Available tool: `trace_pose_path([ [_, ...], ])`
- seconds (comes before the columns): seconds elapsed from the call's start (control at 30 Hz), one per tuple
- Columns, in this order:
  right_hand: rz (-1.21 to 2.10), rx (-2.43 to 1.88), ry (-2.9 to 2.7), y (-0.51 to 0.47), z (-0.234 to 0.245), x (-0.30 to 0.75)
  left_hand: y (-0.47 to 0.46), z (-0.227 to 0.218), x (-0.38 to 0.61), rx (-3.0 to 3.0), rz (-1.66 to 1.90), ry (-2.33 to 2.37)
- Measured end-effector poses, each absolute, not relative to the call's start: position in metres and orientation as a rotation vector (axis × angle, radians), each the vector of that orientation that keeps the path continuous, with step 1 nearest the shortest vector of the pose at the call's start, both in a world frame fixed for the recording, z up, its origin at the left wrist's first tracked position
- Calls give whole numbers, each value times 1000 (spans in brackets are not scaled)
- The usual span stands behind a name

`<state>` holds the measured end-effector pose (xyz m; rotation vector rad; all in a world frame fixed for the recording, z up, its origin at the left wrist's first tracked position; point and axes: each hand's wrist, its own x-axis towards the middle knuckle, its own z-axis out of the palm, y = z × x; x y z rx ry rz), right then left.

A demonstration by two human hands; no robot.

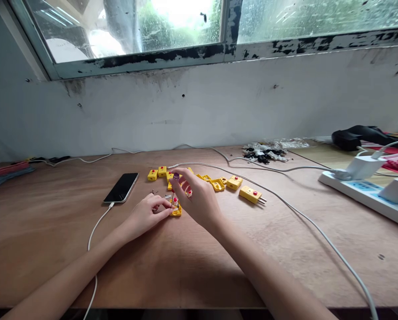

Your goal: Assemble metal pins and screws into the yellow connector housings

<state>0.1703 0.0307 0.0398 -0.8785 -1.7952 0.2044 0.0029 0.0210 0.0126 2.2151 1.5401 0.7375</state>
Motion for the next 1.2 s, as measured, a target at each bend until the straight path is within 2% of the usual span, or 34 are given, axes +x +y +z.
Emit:
trace_pose_path([
  [1.2,306,-903,-1759,31,42,172,19,11,5,2621,660,1429],
])
